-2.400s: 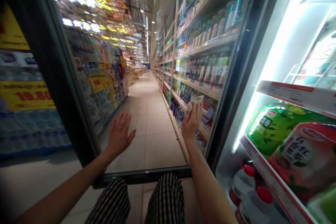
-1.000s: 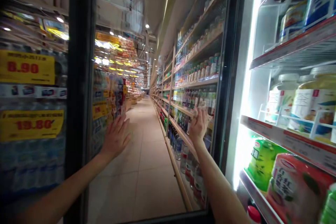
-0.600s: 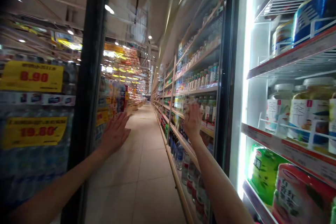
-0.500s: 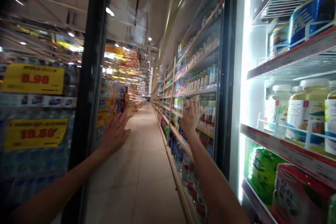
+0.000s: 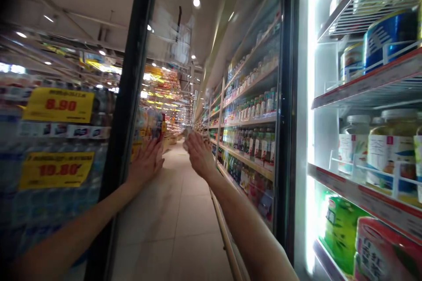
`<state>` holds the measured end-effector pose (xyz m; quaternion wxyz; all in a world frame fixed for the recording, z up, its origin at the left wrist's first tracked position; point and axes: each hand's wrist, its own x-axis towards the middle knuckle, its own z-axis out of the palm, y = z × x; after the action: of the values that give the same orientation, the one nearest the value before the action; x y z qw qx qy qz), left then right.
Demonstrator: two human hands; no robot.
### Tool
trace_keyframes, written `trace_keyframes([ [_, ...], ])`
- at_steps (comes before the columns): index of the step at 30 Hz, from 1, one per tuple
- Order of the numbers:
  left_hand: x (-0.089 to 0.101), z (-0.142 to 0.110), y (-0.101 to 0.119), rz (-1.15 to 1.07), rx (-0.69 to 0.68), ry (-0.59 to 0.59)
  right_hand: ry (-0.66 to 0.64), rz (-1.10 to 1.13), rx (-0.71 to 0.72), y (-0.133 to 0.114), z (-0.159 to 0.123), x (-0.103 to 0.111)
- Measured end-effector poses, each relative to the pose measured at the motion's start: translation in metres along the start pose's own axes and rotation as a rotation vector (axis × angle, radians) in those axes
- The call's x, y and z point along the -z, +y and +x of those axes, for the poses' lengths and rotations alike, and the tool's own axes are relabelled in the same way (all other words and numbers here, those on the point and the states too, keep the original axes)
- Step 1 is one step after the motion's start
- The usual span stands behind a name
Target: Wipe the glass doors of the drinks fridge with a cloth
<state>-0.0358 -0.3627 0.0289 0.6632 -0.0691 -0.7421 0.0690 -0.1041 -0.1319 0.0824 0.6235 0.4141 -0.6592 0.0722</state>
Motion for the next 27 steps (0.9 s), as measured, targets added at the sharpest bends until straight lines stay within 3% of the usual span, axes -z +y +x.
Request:
trace_keyframes([
  [2,0.004,0.001,-0.005,0.011,-0.004,-0.012,-0.083,0.004,0.120,-0.007,0.008,-0.001],
  [3,0.006,0.001,-0.008,0.014,-0.014,-0.023,-0.058,-0.005,0.067,-0.007,0.013,0.000],
  [6,0.011,0.001,-0.013,0.013,-0.039,-0.045,0.168,-0.050,-0.335,-0.002,0.029,0.002],
  [7,0.013,0.001,-0.013,0.012,-0.038,-0.043,0.209,-0.054,-0.400,-0.005,0.033,0.000],
  [8,0.015,0.002,-0.014,0.010,-0.030,-0.037,0.202,-0.045,-0.377,-0.009,0.035,-0.003],
  [9,0.017,0.002,-0.015,0.007,-0.019,-0.028,0.149,-0.024,-0.265,-0.016,0.037,-0.007],
  [12,0.029,0.006,-0.023,-0.003,0.033,0.019,-0.055,0.046,0.155,-0.035,0.051,-0.017],
  [13,0.034,0.007,-0.027,-0.003,0.048,0.038,-0.065,0.048,0.168,-0.039,0.060,-0.018],
  [16,0.052,0.010,-0.041,0.011,0.088,0.077,0.039,0.017,-0.159,-0.049,0.095,-0.020],
  [18,0.061,0.010,-0.048,0.021,0.119,0.090,0.030,0.025,-0.238,-0.064,0.108,-0.025],
  [19,0.064,0.009,-0.051,0.025,0.135,0.096,-0.011,0.040,-0.169,-0.076,0.108,-0.029],
  [22,0.070,0.003,-0.055,0.030,0.169,0.105,-0.161,0.086,0.248,-0.111,0.089,-0.043],
  [24,0.072,-0.002,-0.058,0.027,0.181,0.098,-0.211,0.105,0.455,-0.121,0.079,-0.048],
  [25,0.072,-0.004,-0.060,0.025,0.182,0.091,-0.213,0.107,0.475,-0.121,0.079,-0.048],
  [27,0.072,-0.007,-0.064,0.029,0.183,0.085,-0.166,0.090,0.322,-0.114,0.088,-0.045],
])
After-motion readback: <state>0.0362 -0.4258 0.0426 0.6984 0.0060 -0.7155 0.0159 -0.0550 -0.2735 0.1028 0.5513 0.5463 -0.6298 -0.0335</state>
